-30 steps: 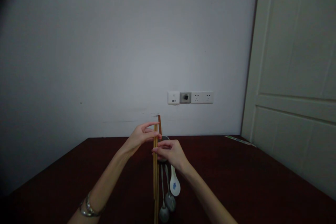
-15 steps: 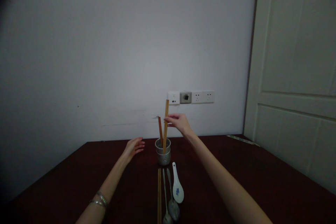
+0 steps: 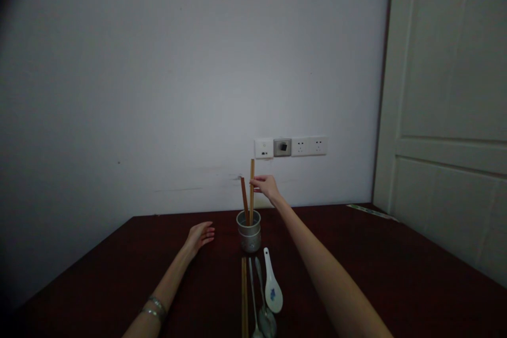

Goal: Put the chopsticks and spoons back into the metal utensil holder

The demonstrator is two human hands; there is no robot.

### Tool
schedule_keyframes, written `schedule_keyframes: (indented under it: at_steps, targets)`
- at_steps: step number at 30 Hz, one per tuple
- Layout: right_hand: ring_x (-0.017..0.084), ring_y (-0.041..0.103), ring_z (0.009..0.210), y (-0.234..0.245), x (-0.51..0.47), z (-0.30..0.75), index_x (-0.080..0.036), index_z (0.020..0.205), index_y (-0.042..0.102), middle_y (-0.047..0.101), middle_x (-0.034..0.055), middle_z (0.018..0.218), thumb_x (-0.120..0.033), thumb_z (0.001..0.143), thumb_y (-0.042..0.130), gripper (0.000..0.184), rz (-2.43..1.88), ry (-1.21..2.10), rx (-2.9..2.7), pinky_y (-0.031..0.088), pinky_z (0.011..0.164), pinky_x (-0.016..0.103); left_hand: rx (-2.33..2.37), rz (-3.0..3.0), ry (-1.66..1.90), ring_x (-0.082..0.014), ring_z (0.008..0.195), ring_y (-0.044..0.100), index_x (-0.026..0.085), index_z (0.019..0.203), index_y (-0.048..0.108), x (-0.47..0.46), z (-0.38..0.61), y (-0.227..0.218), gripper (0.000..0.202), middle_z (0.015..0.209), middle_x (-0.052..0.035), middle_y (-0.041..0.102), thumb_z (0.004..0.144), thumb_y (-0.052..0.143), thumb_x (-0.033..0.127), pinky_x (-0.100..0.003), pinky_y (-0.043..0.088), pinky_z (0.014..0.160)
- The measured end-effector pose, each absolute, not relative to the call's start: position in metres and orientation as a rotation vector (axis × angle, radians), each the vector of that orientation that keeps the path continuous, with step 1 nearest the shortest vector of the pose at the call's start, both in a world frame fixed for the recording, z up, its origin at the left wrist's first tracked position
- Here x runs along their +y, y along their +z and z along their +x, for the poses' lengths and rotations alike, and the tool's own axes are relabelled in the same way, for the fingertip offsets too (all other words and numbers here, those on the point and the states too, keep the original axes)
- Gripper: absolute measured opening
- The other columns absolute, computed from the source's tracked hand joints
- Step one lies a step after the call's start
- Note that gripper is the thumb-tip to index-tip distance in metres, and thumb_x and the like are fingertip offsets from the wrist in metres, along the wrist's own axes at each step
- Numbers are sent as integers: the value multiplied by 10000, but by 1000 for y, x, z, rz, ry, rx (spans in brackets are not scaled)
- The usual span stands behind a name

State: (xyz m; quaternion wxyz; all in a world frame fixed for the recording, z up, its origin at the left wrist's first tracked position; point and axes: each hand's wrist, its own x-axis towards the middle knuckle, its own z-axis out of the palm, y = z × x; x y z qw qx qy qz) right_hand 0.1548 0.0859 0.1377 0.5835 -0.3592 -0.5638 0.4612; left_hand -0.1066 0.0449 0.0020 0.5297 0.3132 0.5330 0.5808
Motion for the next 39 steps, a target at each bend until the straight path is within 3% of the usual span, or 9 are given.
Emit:
schedule_keyframes:
  at_steps: [19,39]
  targets:
    - [123,599,533,99,89,142,-108,598,658,662,46,598,-163,534,726,109,-951,1163,-1323,507,482,218,1234,752,1436,-122,446,564,109,791,529,39,-105,7,46,513,-30,583,750,509,109,-286,507,525]
    - [131,606,525,78,84,141,-111,599,652,657,29,554,-210,507,735,159,-959,1171,-1343,497,541,239,1250,779,1430,-112,441,557,101,825,510,46,-108,-1,114,518,-34,590,733,465,49,-281,516,514]
